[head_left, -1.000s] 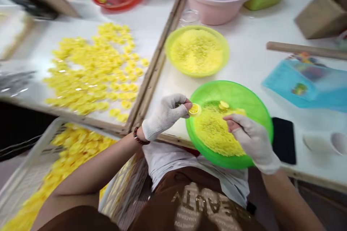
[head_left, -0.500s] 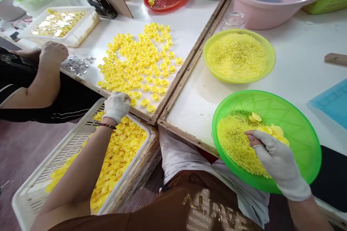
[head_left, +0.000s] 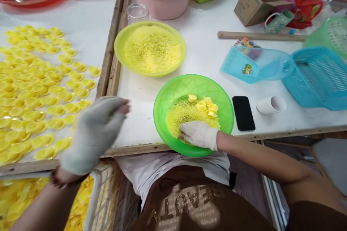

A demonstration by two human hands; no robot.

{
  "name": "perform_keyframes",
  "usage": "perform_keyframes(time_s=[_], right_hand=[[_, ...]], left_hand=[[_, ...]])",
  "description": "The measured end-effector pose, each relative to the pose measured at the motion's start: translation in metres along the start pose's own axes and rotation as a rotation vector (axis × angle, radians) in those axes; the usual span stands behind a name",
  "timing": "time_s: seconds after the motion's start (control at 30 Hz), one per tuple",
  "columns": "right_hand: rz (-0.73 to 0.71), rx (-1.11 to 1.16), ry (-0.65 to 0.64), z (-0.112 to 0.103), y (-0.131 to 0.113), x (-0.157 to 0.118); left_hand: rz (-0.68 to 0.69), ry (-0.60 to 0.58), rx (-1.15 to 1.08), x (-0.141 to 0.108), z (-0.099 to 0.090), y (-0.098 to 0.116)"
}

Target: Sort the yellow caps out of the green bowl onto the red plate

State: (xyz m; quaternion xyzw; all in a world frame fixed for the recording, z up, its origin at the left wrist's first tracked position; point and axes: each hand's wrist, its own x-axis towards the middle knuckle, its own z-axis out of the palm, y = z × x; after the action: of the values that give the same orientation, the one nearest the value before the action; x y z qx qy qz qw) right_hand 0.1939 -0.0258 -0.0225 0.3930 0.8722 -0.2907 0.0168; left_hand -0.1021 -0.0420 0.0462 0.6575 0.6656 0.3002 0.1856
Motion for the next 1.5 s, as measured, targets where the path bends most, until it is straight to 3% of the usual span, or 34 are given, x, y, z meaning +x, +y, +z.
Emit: perform_keyframes(time_s=[0.1, 0.2, 0.27, 0.33, 0.47, 0.6, 0.67, 0.9, 1.13, 1.5], right_hand=[[0.043, 0.252, 0.069, -0.010, 0.007, -0.002], [0.228, 0.986, 0.142, -0.028, 0.015, -0.004], [0.346, 1.470, 0.157, -0.038, 0.022, -0.007], [0.376, 1.759, 0.209, -0.046, 0.029, -0.010], [0.327, 1.903, 0.448, -0.058, 0.033, -0.011], [0.194, 1.794, 0.702, -0.072, 0.019, -0.001], [0.138, 1.707, 0.789, -0.075, 0.011, 0.006], [0.053, 1.526, 0.860, -0.062, 0.003, 0.021], [0.087, 1.625, 0.858, -0.069, 0.004, 0.011], [0.052, 1.615, 0.836, -0.057, 0.007, 0.012]], left_hand=[[0.208, -0.275, -0.155, 0.039, 0.070, 0.049], [0.419, -0.494, 0.034, 0.073, 0.132, 0.077], [0.454, -0.582, 0.183, 0.090, 0.159, 0.086], [0.398, -0.578, 0.214, 0.101, 0.172, 0.089], [0.118, -0.498, -0.134, 0.099, 0.164, 0.084], [-0.320, -0.686, -0.624, 0.075, 0.143, 0.086], [-0.441, -0.750, -0.733, 0.062, 0.136, 0.090], [-0.437, -0.795, -0.806, 0.048, 0.132, 0.092], [-0.539, -0.751, -0.810, 0.046, 0.129, 0.092], [-0.513, -0.766, -0.800, 0.044, 0.131, 0.087]])
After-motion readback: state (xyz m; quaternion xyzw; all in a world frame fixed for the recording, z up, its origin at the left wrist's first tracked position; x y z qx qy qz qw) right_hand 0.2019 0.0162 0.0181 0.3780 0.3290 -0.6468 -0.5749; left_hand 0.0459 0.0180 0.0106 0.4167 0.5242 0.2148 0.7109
